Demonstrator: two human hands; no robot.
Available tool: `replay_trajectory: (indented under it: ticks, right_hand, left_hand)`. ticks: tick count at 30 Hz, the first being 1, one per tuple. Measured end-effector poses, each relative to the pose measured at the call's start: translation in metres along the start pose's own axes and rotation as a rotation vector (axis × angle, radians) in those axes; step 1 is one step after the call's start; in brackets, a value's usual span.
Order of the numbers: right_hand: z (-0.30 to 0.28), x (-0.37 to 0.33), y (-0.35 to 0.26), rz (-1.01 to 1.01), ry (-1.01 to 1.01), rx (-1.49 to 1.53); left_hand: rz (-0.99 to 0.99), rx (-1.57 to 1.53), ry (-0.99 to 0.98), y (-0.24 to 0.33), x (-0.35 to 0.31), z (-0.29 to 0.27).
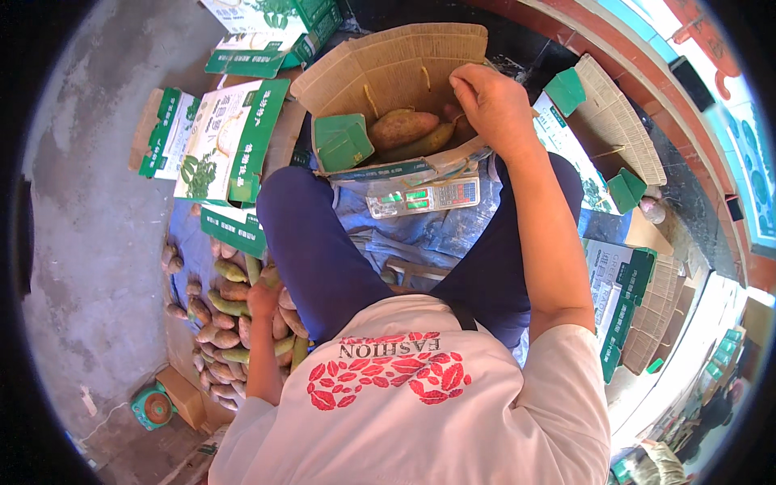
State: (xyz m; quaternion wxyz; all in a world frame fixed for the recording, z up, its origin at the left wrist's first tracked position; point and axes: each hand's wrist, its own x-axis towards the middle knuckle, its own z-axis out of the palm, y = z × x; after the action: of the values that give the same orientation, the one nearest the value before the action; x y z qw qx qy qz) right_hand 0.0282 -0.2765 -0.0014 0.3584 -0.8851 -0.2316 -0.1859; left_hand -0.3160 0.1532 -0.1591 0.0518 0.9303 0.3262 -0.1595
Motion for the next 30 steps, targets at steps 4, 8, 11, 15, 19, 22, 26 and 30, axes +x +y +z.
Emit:
replay_trajectory:
  ticks: [4, 8, 11, 15, 19, 22, 26, 30]
  right_hand:
    - [-0.001, -0.001, 0.003, -0.016, 0.052, 0.014]
    - [0.000, -0.003, 0.011, -0.029, 0.130, 0.007]
    - [-0.002, -0.002, 0.004, 0.000, 0.123, 0.010]
    - [0.001, -0.001, 0.002, -0.026, 0.123, 0.028]
    - [0.002, -0.007, 0.010, -0.037, 0.158, 0.008]
    - [0.000, -0.007, 0.014, -0.021, 0.173, 0.011]
    - [-0.003, -0.008, 0.016, -0.032, 0.201, 0.057]
    - [-0.002, -0.007, 0.012, -0.011, 0.197, 0.060]
  left_hand:
    - [-0.001, -0.243, 0.383, 0.035, -0.002, -0.104]
    - [0.245, -0.593, 0.624, 0.065, 0.010, -0.171]
    - [0.324, -0.784, 0.573, 0.098, 0.021, -0.204]
    - [0.568, -0.807, 0.428, 0.168, 0.031, -0.225]
    - [0.808, -0.534, 0.370, 0.256, 0.025, -0.233]
    - [0.816, -0.421, 0.267, 0.297, 0.029, -0.226]
    - [0.935, -0.399, 0.191, 0.321, 0.052, -0.198]
    - [1.033, -0.352, 0.139, 0.310, 0.084, -0.183]
